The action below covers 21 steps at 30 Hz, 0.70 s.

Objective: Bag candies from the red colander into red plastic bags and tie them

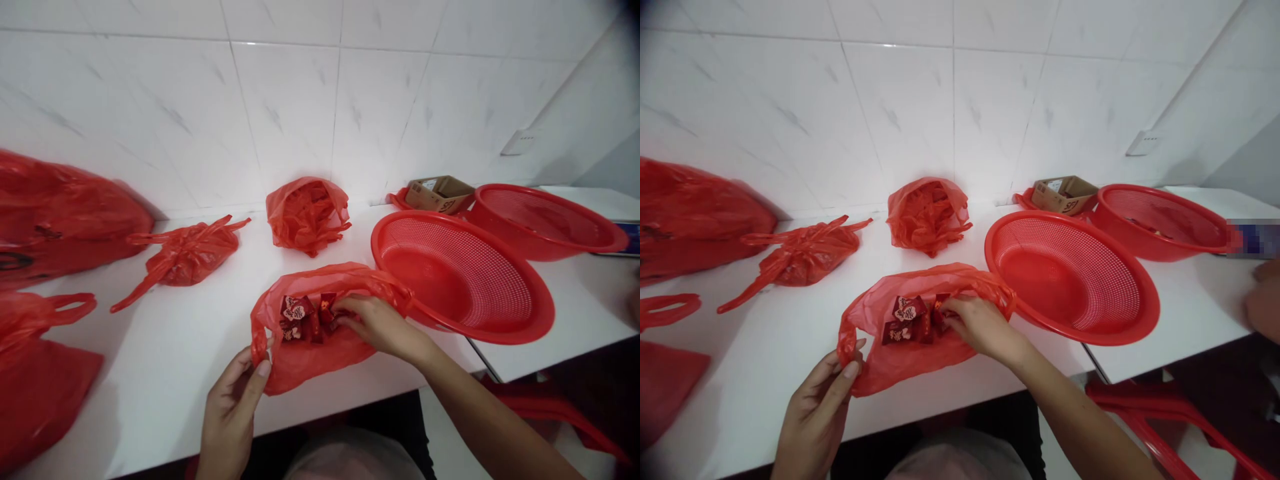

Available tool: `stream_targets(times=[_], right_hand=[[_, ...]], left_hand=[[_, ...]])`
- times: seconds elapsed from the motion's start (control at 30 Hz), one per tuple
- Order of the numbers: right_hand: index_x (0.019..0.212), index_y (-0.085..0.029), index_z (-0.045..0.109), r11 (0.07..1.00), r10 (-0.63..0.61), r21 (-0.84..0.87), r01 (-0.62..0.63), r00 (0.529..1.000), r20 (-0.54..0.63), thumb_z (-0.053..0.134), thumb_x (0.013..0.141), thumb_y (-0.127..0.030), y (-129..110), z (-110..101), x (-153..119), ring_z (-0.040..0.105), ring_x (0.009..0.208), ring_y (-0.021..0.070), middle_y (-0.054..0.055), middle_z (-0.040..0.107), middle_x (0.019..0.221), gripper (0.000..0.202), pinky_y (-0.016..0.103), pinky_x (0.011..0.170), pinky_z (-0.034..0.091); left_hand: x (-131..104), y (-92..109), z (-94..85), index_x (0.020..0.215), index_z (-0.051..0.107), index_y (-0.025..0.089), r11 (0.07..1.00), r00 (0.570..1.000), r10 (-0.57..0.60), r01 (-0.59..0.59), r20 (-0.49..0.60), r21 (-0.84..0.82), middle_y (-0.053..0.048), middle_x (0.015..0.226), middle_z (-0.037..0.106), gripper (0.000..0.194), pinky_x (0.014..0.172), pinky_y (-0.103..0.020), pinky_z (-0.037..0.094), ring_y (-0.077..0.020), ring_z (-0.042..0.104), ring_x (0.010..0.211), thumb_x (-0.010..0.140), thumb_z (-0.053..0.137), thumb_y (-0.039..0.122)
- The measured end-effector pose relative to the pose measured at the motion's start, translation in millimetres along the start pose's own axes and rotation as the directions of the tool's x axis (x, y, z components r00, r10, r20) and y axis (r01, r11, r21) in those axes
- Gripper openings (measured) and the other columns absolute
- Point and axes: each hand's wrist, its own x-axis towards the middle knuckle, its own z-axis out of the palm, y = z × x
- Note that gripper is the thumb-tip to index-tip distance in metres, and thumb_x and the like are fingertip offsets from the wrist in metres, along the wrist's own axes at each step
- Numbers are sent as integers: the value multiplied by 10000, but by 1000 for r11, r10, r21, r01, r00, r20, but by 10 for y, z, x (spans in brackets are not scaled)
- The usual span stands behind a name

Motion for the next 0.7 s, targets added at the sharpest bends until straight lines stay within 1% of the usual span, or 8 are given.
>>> stream_targets(times=[0.07,0.17,0.3,0.4,0.5,0.57,0.63,0.7], right_hand=[[1176,-258,669,998,-7,-63,9,1000,21,576,889,-200,75,130,22,627,1076,238,60,661,1211,307,378,922,487],[1305,-249,593,987,14,-159,-18,999,-31,579,856,-182,189,281,53,574,1169,280,97,581,1343,454,422,972,456],[1302,-194,574,973,41,-225,-54,997,-60,488,834,-102,287,304,55,597,1093,272,120,648,1221,485,404,925,457],[1095,-170,667,970,41,-237,-56,997,-69,479,832,-92,275,239,44,616,984,253,114,688,1083,332,363,852,459],[911,-158,687,971,64,-227,-79,995,-74,471,864,-108,205,204,53,623,877,225,94,700,947,226,333,797,452],[927,-165,681,976,49,-210,-63,996,-75,464,893,-123,157,213,66,627,882,210,79,701,959,223,321,804,451],[990,-188,673,982,24,-186,-32,999,-41,484,905,-147,128,236,71,631,931,206,68,697,1034,211,316,831,455],[1045,-196,660,985,36,-171,-37,999,-6,516,910,-192,125,258,67,637,966,226,82,693,1074,198,332,845,465]], left_hand=[[-15,4,21,1007,763,235,1000,1000,-12,12,-3,17,-47,1033,758,343,951,-305,507,-226,647,1064,712,793,406],[-24,13,40,998,766,227,999,1000,2,-2,2,32,-63,1041,758,342,889,-300,538,-238,661,1045,712,789,413],[-25,15,51,970,771,223,999,1000,14,-15,17,47,-74,1040,760,315,832,-286,560,-243,673,1023,711,791,401],[-24,3,60,977,772,219,999,1000,6,-6,-1,46,-79,1028,764,349,897,-337,550,-261,671,1048,692,801,418],[-23,-7,69,995,769,224,999,1000,-10,11,-10,38,-78,1040,763,370,949,-370,530,-266,665,1075,686,805,424],[-20,-7,73,1001,766,223,999,1000,-16,16,-7,38,-80,1064,758,371,960,-378,525,-267,659,1089,688,805,419],[-16,-4,76,998,766,219,999,1000,-14,14,-6,36,-84,1076,755,371,957,-381,528,-271,657,1092,687,805,419],[-13,0,77,1001,765,219,999,1000,-8,9,-10,32,-85,1081,754,371,952,-382,531,-272,657,1090,691,801,419]])
